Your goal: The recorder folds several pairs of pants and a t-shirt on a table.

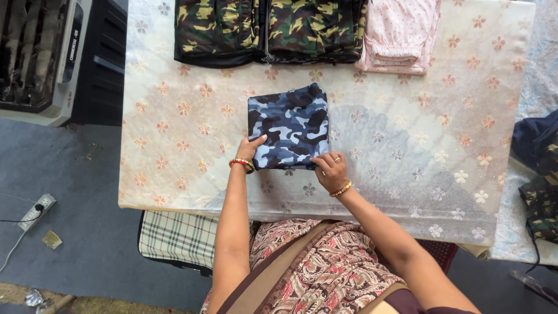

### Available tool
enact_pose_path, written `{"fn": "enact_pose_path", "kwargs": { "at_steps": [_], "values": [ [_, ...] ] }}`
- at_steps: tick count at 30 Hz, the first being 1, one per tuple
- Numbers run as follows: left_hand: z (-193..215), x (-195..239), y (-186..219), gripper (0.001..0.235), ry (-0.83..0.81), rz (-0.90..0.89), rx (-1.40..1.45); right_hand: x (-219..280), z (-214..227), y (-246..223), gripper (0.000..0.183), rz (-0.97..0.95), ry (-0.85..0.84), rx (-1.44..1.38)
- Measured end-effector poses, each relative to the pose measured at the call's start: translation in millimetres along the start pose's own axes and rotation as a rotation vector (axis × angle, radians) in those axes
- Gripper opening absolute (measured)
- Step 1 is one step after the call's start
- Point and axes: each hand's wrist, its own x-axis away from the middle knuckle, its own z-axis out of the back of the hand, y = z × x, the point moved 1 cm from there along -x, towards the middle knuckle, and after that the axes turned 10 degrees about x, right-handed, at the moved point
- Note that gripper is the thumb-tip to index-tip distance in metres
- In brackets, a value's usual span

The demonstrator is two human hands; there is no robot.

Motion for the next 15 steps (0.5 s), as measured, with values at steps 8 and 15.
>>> {"fn": "enact_pose_path", "kwargs": {
  "at_steps": [8,15],
  "values": [
    [-25,23,41,0.054,-0.198,-0.013,0.284,-34,36,-8,0.023,0.014,-0.127,-0.200],
    [-151,130,148,0.073,-0.163,-0.340,-0.602,-67,47,29,0.040,-0.423,-0.136,-1.088]
  ]
}}
